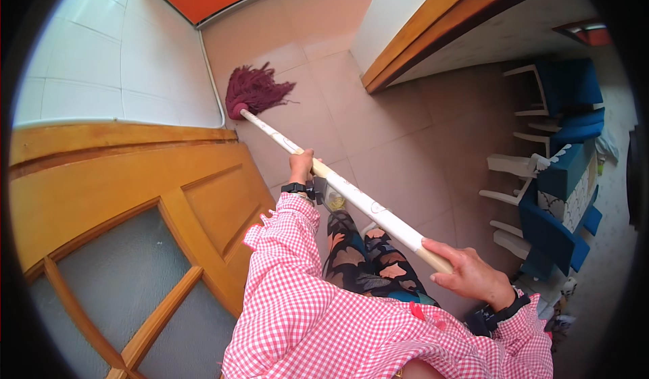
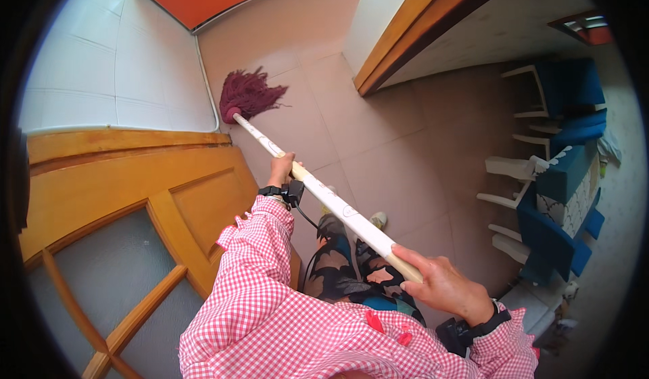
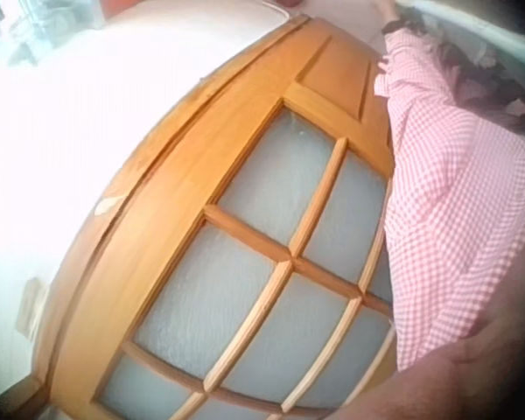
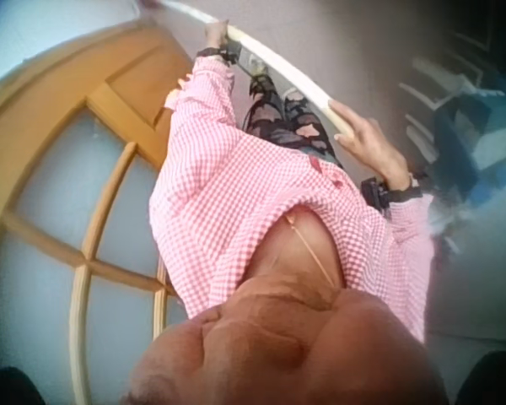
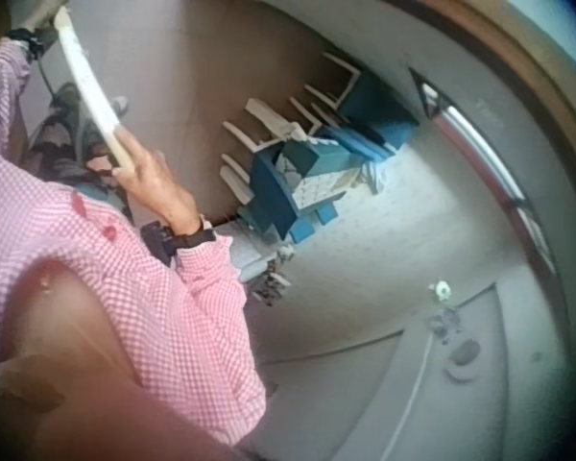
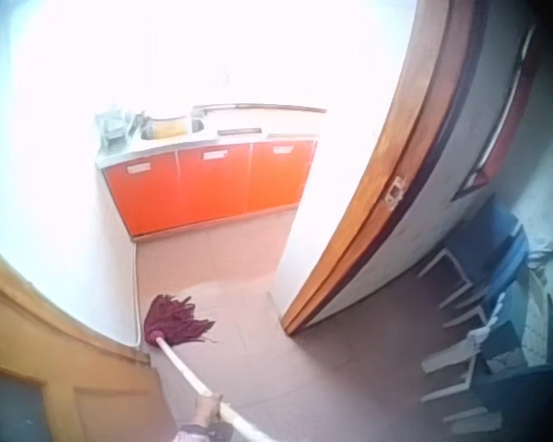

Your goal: The person is mopping a tiled floor using a mop, moving chairs to clean around a dining table, and mopping the floor area underneath a bed.

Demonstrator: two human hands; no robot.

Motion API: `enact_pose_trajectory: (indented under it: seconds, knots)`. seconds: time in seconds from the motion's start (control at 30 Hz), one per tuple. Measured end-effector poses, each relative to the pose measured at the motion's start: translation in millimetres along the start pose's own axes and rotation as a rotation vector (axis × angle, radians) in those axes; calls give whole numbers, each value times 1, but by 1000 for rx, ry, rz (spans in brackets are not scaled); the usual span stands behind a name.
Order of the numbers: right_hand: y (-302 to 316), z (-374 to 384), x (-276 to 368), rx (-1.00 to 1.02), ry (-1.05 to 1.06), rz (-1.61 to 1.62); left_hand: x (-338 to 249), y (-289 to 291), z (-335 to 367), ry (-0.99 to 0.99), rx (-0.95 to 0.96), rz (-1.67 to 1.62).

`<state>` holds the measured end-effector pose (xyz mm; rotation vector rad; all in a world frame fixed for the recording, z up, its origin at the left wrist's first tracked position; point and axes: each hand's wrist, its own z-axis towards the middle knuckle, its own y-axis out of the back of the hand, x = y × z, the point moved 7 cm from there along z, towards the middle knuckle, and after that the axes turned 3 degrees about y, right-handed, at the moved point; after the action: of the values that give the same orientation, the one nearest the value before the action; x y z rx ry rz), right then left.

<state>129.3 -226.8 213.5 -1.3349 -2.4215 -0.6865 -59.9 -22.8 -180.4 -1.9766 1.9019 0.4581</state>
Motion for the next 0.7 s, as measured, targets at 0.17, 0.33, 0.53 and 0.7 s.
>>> enact_pose_trajectory:
  seconds: [0.17,0.33,0.53,0.7]
  knots:
    - [9,-21,1,13,54,-209,20,-7,-37,18,55,-194]
    - [34,-57,9,-55,10,-432,36,-41,-81,28,142,-389]
    - [42,-116,-25,-133,-18,-577,97,-79,-132,81,203,-499]
    - [33,-169,-86,-262,-11,-602,174,-111,-164,180,192,-469]
